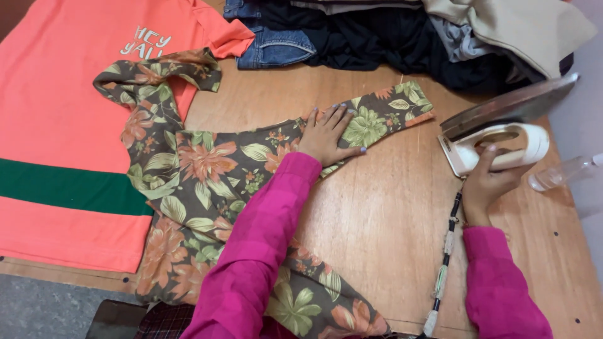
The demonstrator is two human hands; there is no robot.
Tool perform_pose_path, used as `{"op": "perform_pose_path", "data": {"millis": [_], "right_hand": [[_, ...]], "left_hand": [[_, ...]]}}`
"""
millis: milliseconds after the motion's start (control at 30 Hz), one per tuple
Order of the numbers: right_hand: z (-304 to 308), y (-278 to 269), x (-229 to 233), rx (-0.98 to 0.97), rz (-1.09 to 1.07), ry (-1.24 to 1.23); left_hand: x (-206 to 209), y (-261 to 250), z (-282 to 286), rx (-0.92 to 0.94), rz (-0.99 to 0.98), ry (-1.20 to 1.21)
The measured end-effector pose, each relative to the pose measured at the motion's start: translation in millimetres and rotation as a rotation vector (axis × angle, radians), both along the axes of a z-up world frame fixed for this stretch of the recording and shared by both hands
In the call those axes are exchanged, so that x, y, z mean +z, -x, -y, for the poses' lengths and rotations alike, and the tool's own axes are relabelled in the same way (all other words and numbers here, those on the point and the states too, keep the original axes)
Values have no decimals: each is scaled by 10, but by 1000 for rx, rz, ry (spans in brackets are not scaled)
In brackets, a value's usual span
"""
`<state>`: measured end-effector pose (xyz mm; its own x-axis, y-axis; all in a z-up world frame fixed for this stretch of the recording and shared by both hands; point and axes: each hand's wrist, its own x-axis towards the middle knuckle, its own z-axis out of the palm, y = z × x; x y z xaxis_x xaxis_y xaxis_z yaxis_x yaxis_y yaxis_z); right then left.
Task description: The person irons a floral-patterned top and then a pair of beige pants on a wooden table. They repeatedly adjust the garments and use a white iron to smooth the fabric.
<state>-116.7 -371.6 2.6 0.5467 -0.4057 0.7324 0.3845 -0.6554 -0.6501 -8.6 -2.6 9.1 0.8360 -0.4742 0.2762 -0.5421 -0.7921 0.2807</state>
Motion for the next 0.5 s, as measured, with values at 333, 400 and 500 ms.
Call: {"op": "perform_pose_path", "data": {"millis": [333, 400, 500], "right_hand": [[-343, 221, 225, -147, -21, 165], [-413, 296, 256, -239, 34, 178], [-556, 441, 352, -302, 35, 56]], "left_hand": [[-248, 251, -64, 1, -10, -72], [-263, 298, -62, 4, -39, -94], [-236, 279, 97, 4, -66, -116]]}}
